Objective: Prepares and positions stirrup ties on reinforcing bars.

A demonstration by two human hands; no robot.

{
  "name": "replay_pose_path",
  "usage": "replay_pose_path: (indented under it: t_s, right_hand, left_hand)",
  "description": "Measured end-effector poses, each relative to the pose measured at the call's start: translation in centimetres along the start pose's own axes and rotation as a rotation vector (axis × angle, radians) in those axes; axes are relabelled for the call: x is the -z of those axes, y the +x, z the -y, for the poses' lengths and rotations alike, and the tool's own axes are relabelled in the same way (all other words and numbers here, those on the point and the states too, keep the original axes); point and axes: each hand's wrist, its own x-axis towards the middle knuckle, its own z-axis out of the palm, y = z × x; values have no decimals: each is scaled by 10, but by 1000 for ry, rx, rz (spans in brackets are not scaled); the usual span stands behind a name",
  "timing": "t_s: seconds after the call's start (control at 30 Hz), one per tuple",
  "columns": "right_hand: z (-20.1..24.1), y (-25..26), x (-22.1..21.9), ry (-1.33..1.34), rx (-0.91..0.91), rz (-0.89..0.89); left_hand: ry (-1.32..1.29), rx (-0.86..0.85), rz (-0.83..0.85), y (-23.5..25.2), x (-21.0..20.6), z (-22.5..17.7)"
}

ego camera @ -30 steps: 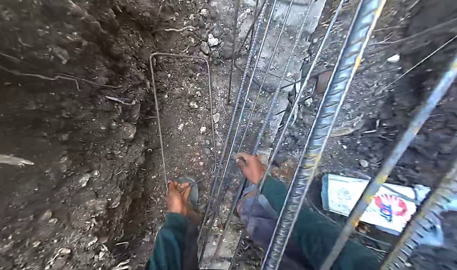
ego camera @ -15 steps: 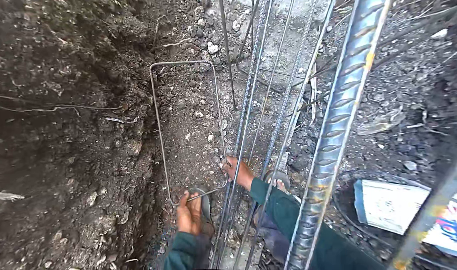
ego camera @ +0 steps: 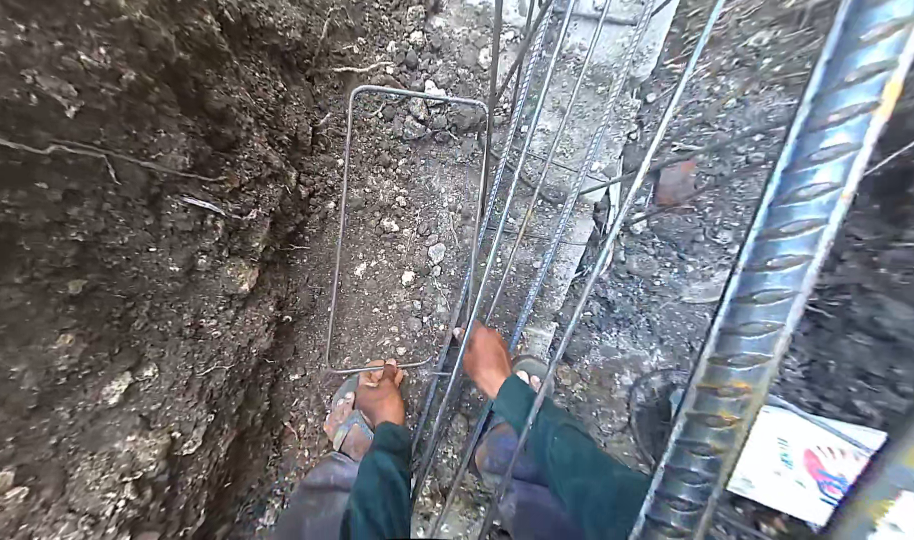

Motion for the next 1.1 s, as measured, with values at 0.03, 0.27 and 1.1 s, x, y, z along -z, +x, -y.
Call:
replay_pose_path:
  t_s: [0.03, 0.27, 1.1]
  right_hand:
    - [0, 1, 0, -5, -15, 6]
    - [-6, -5, 10, 50, 27, 53]
    - [-53, -14, 8, -26, -95, 155]
  left_hand:
    - [21, -5, 1, -2, 0, 2]
    - [269, 77, 62, 1, 2, 3]
    - [257, 206, 223, -63, 15, 10]
